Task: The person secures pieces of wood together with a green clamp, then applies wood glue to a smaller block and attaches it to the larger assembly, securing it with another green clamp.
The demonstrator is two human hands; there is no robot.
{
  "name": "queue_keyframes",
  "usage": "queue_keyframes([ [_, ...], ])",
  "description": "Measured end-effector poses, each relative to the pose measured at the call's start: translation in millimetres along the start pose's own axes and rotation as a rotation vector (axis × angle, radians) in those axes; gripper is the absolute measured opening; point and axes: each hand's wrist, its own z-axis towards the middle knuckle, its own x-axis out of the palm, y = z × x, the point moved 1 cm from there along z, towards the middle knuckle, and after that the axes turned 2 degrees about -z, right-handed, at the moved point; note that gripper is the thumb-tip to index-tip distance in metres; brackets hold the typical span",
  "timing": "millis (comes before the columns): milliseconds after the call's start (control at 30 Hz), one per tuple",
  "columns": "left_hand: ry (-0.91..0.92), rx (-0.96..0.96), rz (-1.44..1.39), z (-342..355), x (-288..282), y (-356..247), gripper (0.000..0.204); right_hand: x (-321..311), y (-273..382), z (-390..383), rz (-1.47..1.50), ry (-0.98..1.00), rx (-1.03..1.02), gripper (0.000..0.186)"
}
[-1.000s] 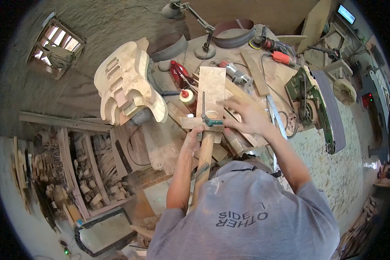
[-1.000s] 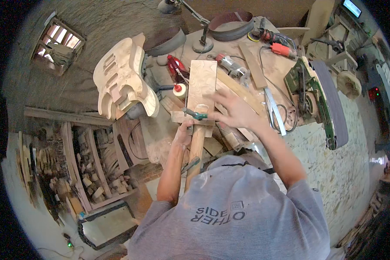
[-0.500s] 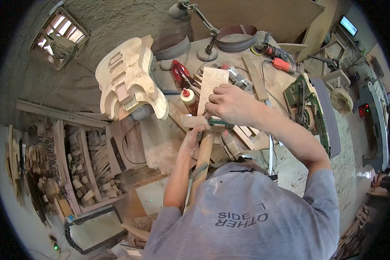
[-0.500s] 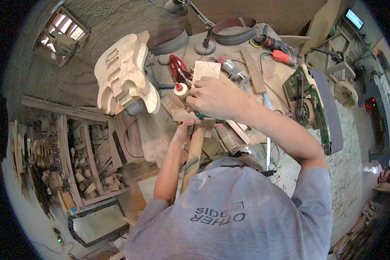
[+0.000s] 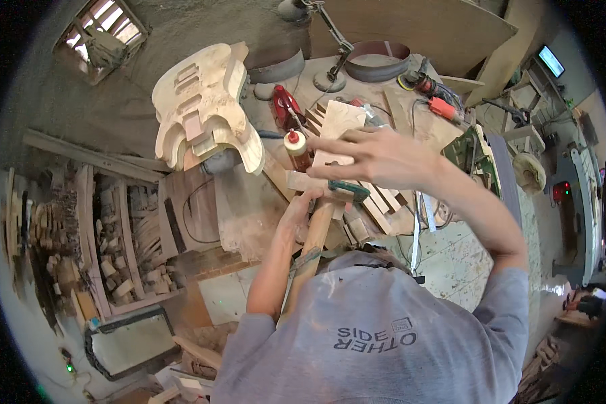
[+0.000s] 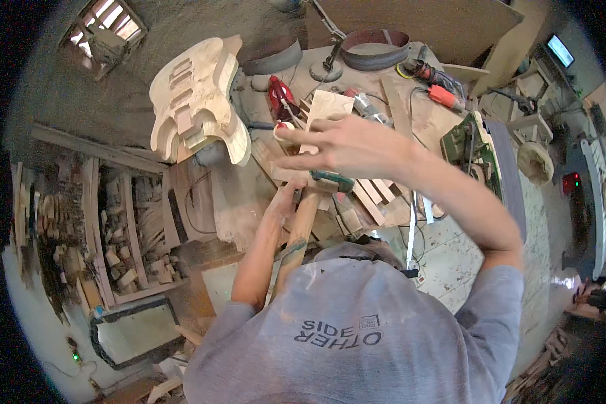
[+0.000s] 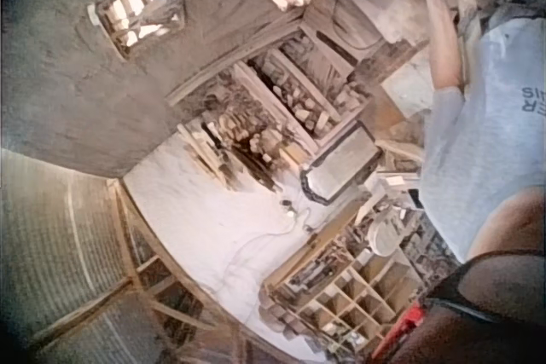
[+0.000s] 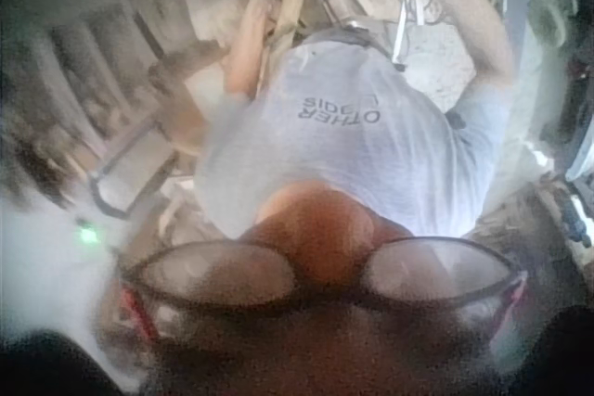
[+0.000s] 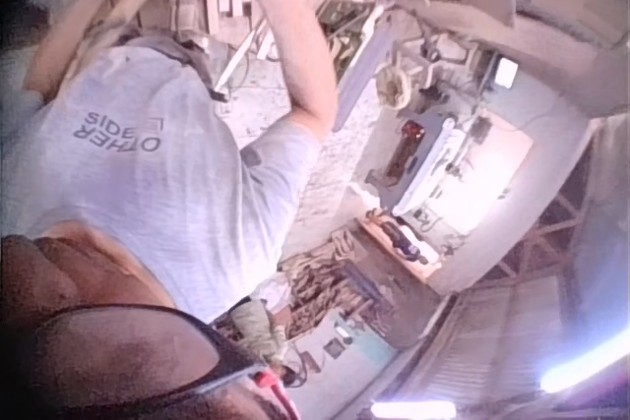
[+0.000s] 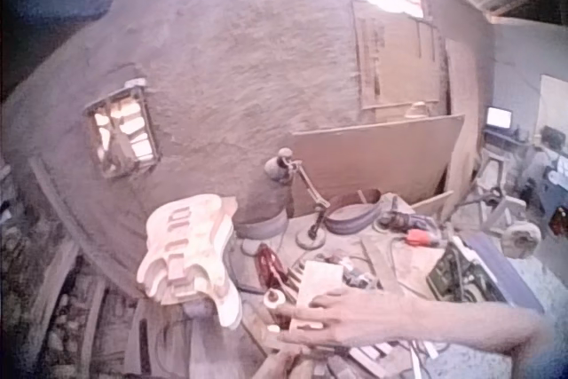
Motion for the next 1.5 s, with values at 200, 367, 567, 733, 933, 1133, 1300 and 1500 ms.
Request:
queue_keyframes([
  [200, -0.209, -0.099, 0.193, 21, -43, 22, 0.065, -3, -17, -6, -0.414, 0.190, -0.487, 0.048],
  [367, -0.195, -0.081, 0.067, 22, -43, 24, 0.067, 6, -16, 7, -0.388, 0.053, -0.667, 0.029],
  [567, -0.139, -0.005, 0.031, 6, -12, 8, 0.063, 24, -6, 6, -0.279, 0.060, -0.481, 0.018],
  [733, -0.113, -0.040, 0.107, 31, -43, 29, 0.057, 36, 12, 15, -0.235, 0.104, -0.123, 0.019],
  [933, -0.107, -0.061, 0.151, 44, -50, 40, 0.054, 38, 13, 21, -0.079, 0.154, 0.080, 0.045],
  [1133, -0.222, -0.108, 0.146, 38, -34, 35, 0.052, 52, -7, 23, 0.007, 0.193, 0.449, 0.053],
  [1300, -0.245, -0.109, 0.148, 32, -15, 21, 0.050, 41, -21, 18, 0.274, 0.170, 0.623, 0.053],
  [1500, -0.318, -0.109, 0.048, 20, -53, 32, 0.053, 52, -48, -77, 0.935, -0.211, 0.840, 0.043],
])
